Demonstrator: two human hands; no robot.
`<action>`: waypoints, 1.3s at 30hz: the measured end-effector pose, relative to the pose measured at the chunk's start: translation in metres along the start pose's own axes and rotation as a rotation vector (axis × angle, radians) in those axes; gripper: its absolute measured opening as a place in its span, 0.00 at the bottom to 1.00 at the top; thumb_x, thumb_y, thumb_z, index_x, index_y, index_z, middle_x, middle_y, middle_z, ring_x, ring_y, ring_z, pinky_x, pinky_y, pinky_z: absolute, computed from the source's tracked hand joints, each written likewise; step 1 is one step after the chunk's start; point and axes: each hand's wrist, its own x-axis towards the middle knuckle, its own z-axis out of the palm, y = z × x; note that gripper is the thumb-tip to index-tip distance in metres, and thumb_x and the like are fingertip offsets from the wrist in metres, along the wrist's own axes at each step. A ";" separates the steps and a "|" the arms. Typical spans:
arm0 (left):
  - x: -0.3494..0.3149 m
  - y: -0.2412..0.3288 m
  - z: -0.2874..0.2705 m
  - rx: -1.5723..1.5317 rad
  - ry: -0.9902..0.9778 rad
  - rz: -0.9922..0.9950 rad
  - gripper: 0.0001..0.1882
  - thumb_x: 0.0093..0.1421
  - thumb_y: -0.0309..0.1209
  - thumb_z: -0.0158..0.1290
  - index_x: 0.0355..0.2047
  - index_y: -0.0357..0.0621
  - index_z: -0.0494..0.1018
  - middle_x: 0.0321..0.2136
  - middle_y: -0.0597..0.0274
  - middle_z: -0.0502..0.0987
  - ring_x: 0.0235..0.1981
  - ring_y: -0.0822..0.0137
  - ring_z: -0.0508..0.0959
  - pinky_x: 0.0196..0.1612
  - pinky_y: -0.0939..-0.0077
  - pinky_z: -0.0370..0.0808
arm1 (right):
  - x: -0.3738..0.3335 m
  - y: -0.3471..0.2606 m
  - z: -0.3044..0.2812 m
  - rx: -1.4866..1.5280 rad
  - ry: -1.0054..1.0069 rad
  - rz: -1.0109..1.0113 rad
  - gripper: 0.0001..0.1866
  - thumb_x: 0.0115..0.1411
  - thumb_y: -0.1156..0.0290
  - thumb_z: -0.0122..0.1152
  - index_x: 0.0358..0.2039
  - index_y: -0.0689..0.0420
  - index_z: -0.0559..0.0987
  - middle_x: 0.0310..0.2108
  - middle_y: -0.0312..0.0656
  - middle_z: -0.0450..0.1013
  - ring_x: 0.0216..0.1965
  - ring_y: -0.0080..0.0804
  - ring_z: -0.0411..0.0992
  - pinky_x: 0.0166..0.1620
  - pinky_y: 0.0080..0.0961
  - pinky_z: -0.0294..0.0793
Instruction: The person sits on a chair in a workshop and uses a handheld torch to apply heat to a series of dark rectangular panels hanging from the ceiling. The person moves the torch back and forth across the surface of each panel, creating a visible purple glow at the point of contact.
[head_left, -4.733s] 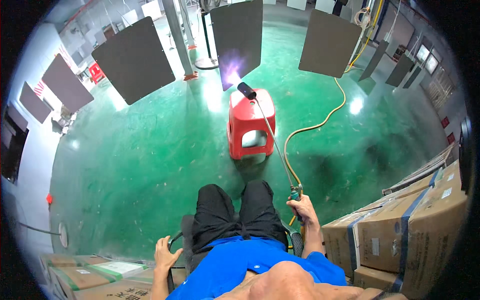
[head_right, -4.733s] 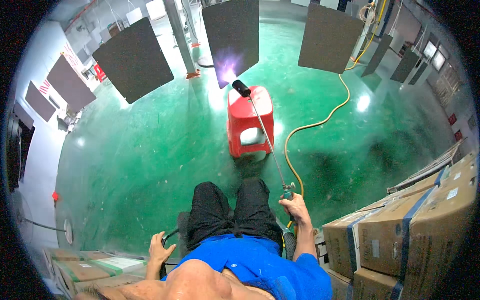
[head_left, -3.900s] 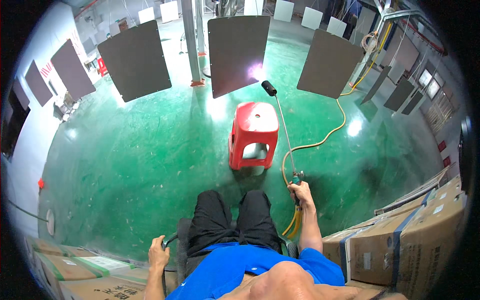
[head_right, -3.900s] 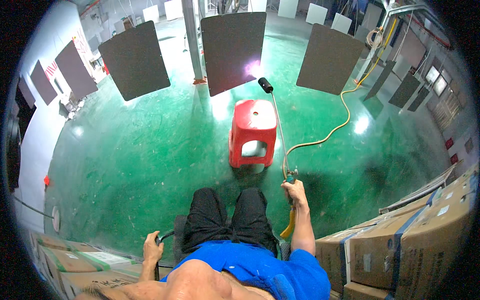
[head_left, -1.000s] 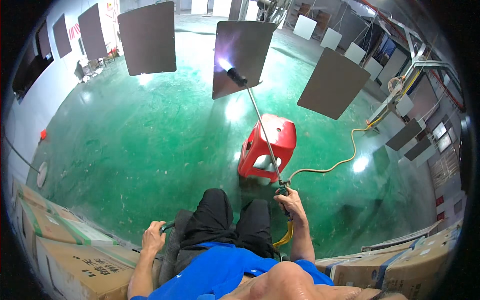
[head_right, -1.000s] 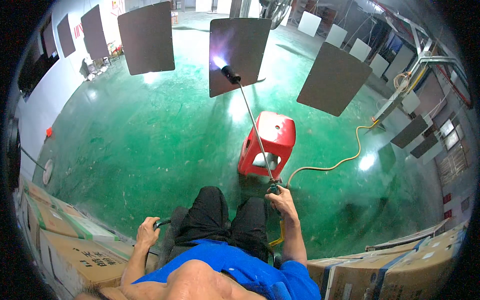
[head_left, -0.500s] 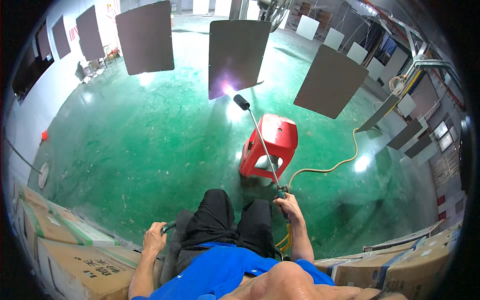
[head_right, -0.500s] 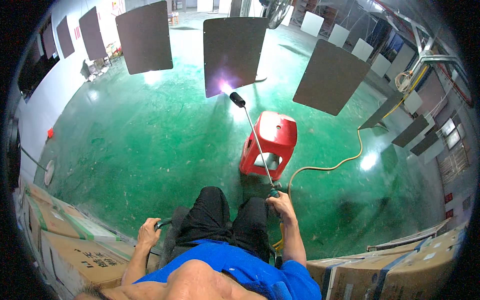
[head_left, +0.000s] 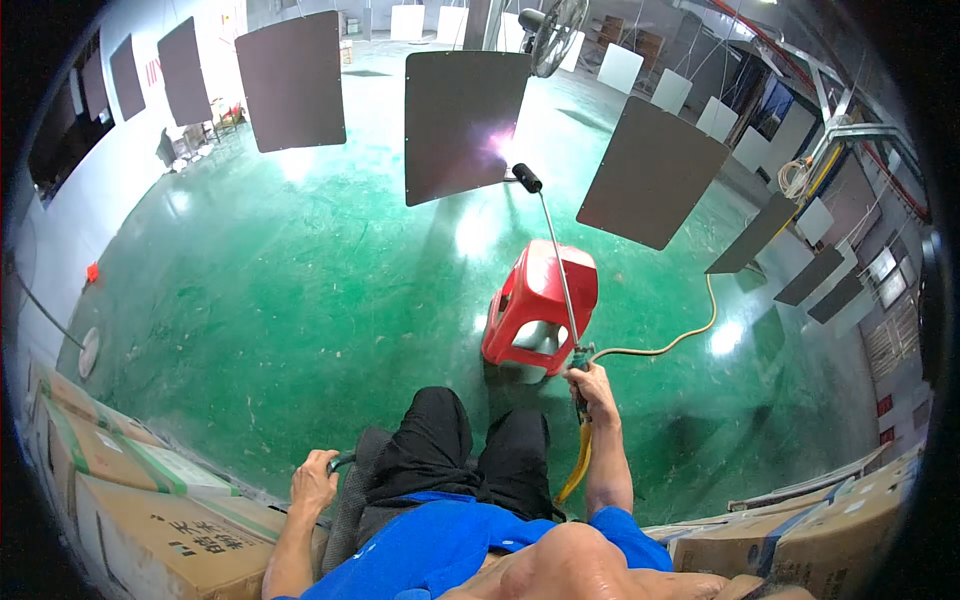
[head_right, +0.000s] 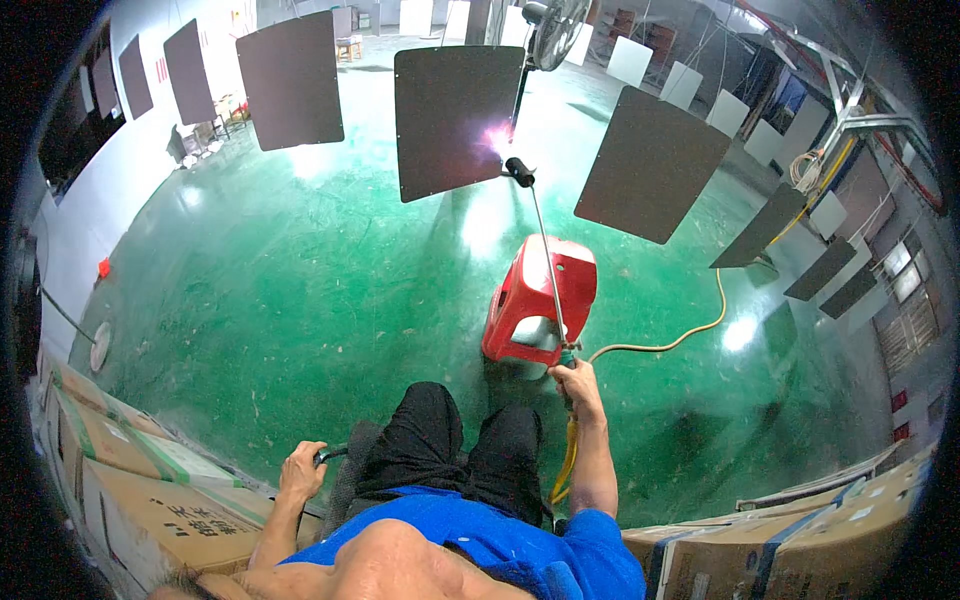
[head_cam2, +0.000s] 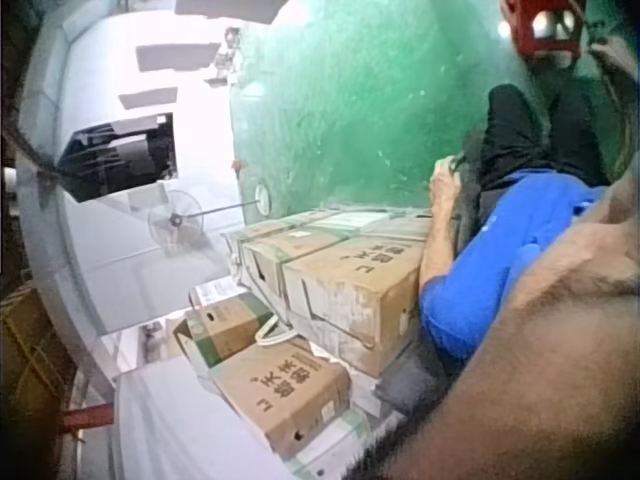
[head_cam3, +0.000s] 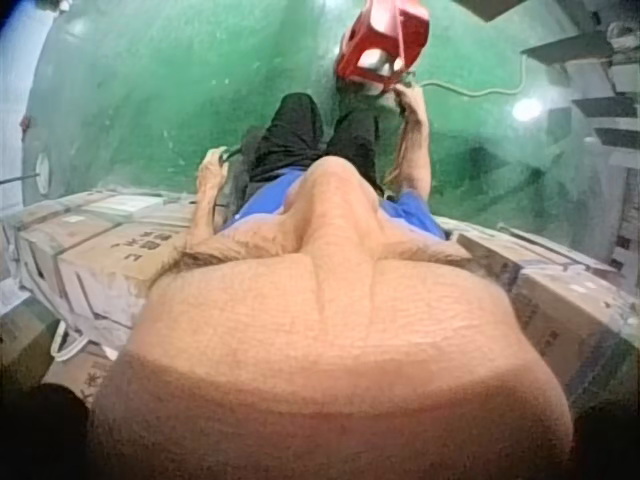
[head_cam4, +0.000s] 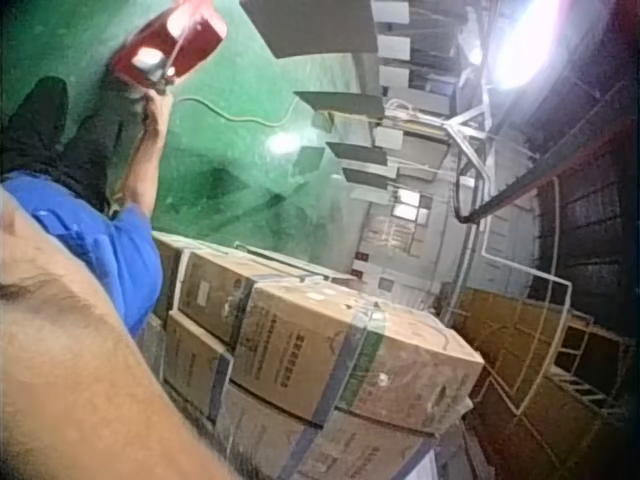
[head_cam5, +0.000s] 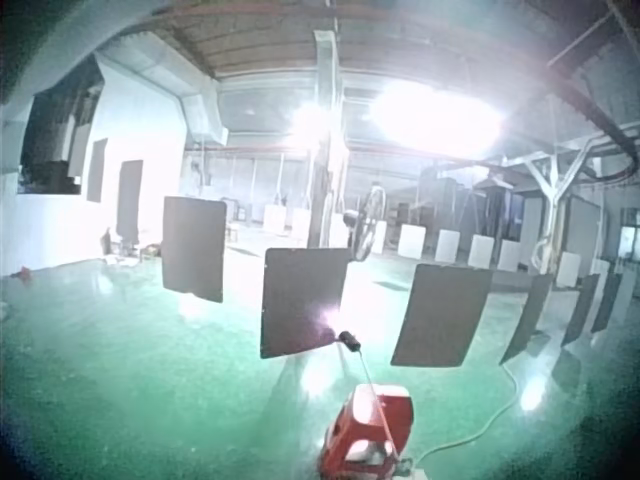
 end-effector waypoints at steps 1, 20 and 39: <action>0.000 0.000 0.000 -0.002 0.004 0.003 0.21 0.50 0.26 0.60 0.47 0.47 0.74 0.45 0.53 0.75 0.43 0.47 0.77 0.47 0.57 0.75 | 0.002 -0.009 -0.002 0.032 -0.033 0.004 0.08 0.48 0.72 0.65 0.25 0.57 0.74 0.17 0.32 0.67 0.15 0.21 0.64 0.19 0.22 0.63; -0.002 0.006 -0.004 0.014 -0.004 0.002 0.21 0.51 0.27 0.59 0.47 0.47 0.74 0.46 0.52 0.74 0.45 0.46 0.76 0.48 0.56 0.74 | -0.013 -0.049 0.016 0.162 -0.152 -0.166 0.11 0.49 0.75 0.65 0.34 0.60 0.76 0.17 0.31 0.66 0.14 0.18 0.63 0.17 0.19 0.62; 0.081 0.081 0.138 -0.012 -0.039 0.470 0.31 0.46 0.43 0.63 0.51 0.46 0.73 0.51 0.51 0.71 0.57 0.51 0.66 0.58 0.55 0.65 | -0.082 -0.005 -0.047 0.070 0.360 -0.166 0.11 0.50 0.75 0.64 0.34 0.59 0.75 0.15 0.30 0.66 0.12 0.17 0.62 0.16 0.18 0.60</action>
